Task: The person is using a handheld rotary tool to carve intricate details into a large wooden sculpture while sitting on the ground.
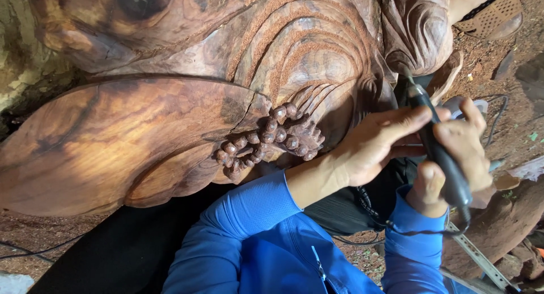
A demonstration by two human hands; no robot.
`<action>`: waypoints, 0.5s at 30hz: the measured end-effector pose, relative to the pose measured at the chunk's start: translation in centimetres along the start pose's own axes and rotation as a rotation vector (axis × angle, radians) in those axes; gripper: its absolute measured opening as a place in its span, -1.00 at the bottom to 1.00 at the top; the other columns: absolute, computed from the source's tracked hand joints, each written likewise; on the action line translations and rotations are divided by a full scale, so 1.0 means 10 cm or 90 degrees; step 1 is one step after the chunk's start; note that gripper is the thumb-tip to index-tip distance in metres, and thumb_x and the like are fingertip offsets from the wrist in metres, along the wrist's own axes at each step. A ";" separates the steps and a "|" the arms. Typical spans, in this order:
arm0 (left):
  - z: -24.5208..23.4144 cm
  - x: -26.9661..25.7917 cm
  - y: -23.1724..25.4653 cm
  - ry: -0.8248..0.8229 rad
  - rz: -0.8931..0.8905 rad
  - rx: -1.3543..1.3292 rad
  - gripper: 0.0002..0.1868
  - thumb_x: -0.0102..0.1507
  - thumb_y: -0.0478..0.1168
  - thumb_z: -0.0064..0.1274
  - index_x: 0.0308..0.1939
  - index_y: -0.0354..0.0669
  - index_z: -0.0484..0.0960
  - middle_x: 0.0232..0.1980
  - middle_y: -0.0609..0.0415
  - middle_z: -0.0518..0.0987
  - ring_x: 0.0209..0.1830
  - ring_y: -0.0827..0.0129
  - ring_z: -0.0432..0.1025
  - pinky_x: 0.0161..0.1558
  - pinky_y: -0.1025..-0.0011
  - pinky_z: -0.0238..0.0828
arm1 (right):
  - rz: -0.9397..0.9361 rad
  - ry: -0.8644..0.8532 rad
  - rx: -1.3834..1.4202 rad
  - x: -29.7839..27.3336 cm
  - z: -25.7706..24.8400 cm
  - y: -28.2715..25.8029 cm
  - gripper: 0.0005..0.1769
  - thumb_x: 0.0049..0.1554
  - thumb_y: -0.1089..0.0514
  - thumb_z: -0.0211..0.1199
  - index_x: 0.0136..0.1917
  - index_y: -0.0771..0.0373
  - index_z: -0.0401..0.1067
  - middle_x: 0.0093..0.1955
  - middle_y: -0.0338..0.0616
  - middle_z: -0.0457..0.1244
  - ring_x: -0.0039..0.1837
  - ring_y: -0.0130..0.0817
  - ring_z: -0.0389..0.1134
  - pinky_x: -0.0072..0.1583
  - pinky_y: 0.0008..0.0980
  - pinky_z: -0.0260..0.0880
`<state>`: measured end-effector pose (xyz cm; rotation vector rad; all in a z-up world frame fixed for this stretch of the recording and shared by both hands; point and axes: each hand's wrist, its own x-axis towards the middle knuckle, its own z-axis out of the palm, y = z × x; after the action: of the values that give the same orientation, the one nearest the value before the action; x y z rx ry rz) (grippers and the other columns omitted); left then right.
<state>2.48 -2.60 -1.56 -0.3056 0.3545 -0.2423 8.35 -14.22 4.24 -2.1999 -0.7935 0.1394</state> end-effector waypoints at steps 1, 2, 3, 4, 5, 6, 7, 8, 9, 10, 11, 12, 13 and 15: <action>0.02 -0.05 -0.07 0.001 0.000 0.001 -0.59 0.47 0.00 0.17 0.21 -0.25 0.67 0.22 -0.07 0.61 0.13 0.21 0.49 0.28 0.23 0.38 | 0.001 0.001 0.001 -0.11 -0.02 -0.03 -0.46 0.24 -0.28 0.12 0.16 0.21 0.40 -0.04 0.00 0.31 0.13 -0.15 0.34 0.70 0.21 0.16; 0.05 -0.10 -0.14 0.005 0.020 0.117 -0.62 0.48 0.02 0.10 0.20 -0.18 0.67 0.18 -0.05 0.62 0.15 0.18 0.45 0.32 0.17 0.31 | -0.011 0.007 -0.030 -0.21 -0.04 -0.07 -0.45 0.25 -0.35 0.09 0.26 0.07 0.38 -0.04 -0.07 0.27 0.30 -0.17 0.24 0.67 0.17 0.11; 0.08 -0.15 -0.21 0.010 0.041 0.232 -0.64 0.48 0.03 0.03 0.18 -0.11 0.66 0.13 -0.03 0.63 0.17 0.15 0.41 0.35 0.11 0.24 | -0.024 0.014 -0.062 -0.31 -0.07 -0.11 -0.42 0.27 -0.41 0.07 0.36 -0.07 0.36 -0.04 -0.14 0.22 0.48 -0.18 0.14 0.64 0.12 0.06; 0.12 -0.22 -0.24 0.004 0.039 0.236 -0.64 0.48 0.03 0.03 0.18 -0.11 0.66 0.13 -0.03 0.63 0.17 0.15 0.41 0.35 0.11 0.24 | -0.026 0.019 -0.065 -0.34 -0.04 -0.20 -0.42 0.27 -0.41 0.07 0.36 -0.07 0.36 -0.04 -0.14 0.22 0.48 -0.18 0.14 0.64 0.12 0.06; 0.16 -0.29 -0.27 -0.007 0.028 0.255 -0.63 0.49 0.00 -0.02 0.22 -0.16 0.61 0.21 -0.07 0.59 0.26 0.18 0.42 0.43 0.19 0.25 | -0.061 0.042 -0.085 -0.36 -0.02 -0.29 -0.44 0.31 -0.39 0.01 0.38 -0.05 0.31 0.11 -0.05 0.24 0.36 -0.15 0.14 0.48 0.04 0.12; 0.20 -0.36 -0.30 -0.019 0.019 0.274 -0.61 0.51 -0.02 -0.07 0.25 -0.22 0.56 0.30 -0.11 0.56 0.34 0.20 0.42 0.51 0.26 0.27 | -0.097 0.063 -0.105 -0.39 0.00 -0.37 -0.45 0.35 -0.36 -0.05 0.40 -0.03 0.27 0.26 0.04 0.25 0.24 -0.12 0.13 0.32 -0.03 0.19; 0.24 -0.40 -0.30 -0.023 0.018 0.277 -0.61 0.51 -0.02 -0.07 0.25 -0.22 0.56 0.30 -0.11 0.56 0.34 0.20 0.42 0.51 0.26 0.27 | -0.099 0.067 -0.108 -0.45 -0.01 -0.44 -0.45 0.35 -0.36 -0.05 0.40 -0.03 0.27 0.26 0.04 0.25 0.24 -0.12 0.13 0.32 -0.03 0.19; 0.28 -0.44 -0.30 -0.018 0.002 0.294 -0.60 0.47 -0.05 -0.05 0.27 -0.23 0.54 0.30 -0.09 0.56 0.32 0.22 0.45 0.47 0.28 0.34 | -0.079 0.082 -0.097 -0.50 -0.03 -0.50 -0.50 0.36 -0.32 -0.04 0.40 -0.05 0.26 0.21 0.07 0.25 0.25 -0.10 0.12 0.38 0.03 0.17; 0.32 -0.48 -0.30 -0.013 -0.015 0.310 -0.58 0.44 -0.08 -0.04 0.30 -0.24 0.52 0.30 -0.07 0.57 0.30 0.24 0.47 0.43 0.30 0.41 | -0.059 0.097 -0.085 -0.56 -0.04 -0.57 -0.54 0.37 -0.27 -0.03 0.41 -0.06 0.24 0.17 0.10 0.25 0.27 -0.08 0.12 0.45 0.09 0.16; 0.30 -0.50 -0.36 -0.017 -0.016 0.312 -0.58 0.44 -0.08 -0.04 0.30 -0.24 0.52 0.30 -0.07 0.57 0.30 0.24 0.47 0.43 0.30 0.41 | -0.062 0.101 -0.088 -0.61 -0.08 -0.58 -0.54 0.37 -0.27 -0.03 0.41 -0.06 0.24 0.17 0.10 0.25 0.27 -0.08 0.12 0.45 0.09 0.16; 0.27 -0.52 -0.43 -0.020 -0.003 0.271 -0.65 0.48 -0.09 -0.03 0.26 -0.19 0.56 0.32 -0.03 0.56 0.31 0.29 0.44 0.46 0.32 0.35 | -0.038 0.106 -0.099 -0.65 -0.11 -0.59 -0.54 0.34 -0.30 -0.01 0.33 -0.02 0.29 0.08 0.04 0.28 0.21 -0.14 0.19 0.49 0.06 0.15; 0.25 -0.53 -0.49 -0.023 0.009 0.230 -0.71 0.51 -0.10 -0.02 0.21 -0.14 0.60 0.34 0.00 0.55 0.32 0.34 0.41 0.48 0.34 0.28 | -0.015 0.110 -0.111 -0.68 -0.14 -0.61 -0.52 0.31 -0.33 0.02 0.26 0.01 0.34 -0.01 -0.01 0.31 0.16 -0.20 0.26 0.54 0.04 0.14; 0.27 -0.55 -0.50 -0.029 0.007 0.232 -0.71 0.51 -0.10 -0.02 0.21 -0.14 0.60 0.34 0.00 0.55 0.32 0.34 0.41 0.48 0.34 0.28 | -0.017 0.114 -0.114 -0.69 -0.14 -0.66 -0.52 0.31 -0.33 0.02 0.26 0.01 0.34 -0.01 -0.01 0.31 0.16 -0.20 0.26 0.54 0.04 0.14; 0.29 -0.58 -0.52 0.038 0.039 0.208 -0.74 0.50 -0.16 -0.03 0.15 -0.21 0.62 0.20 0.05 0.61 0.20 0.44 0.43 0.40 0.45 0.28 | 0.039 0.103 -0.059 -0.70 -0.13 -0.76 -0.28 0.27 -0.48 0.06 0.33 0.13 0.34 0.27 -0.20 0.29 0.47 -0.23 0.24 0.73 0.02 0.01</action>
<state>-2.64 -5.07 4.55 0.0341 0.3761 -0.2449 -0.56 -15.30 9.47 -2.2902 -0.6554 -0.0452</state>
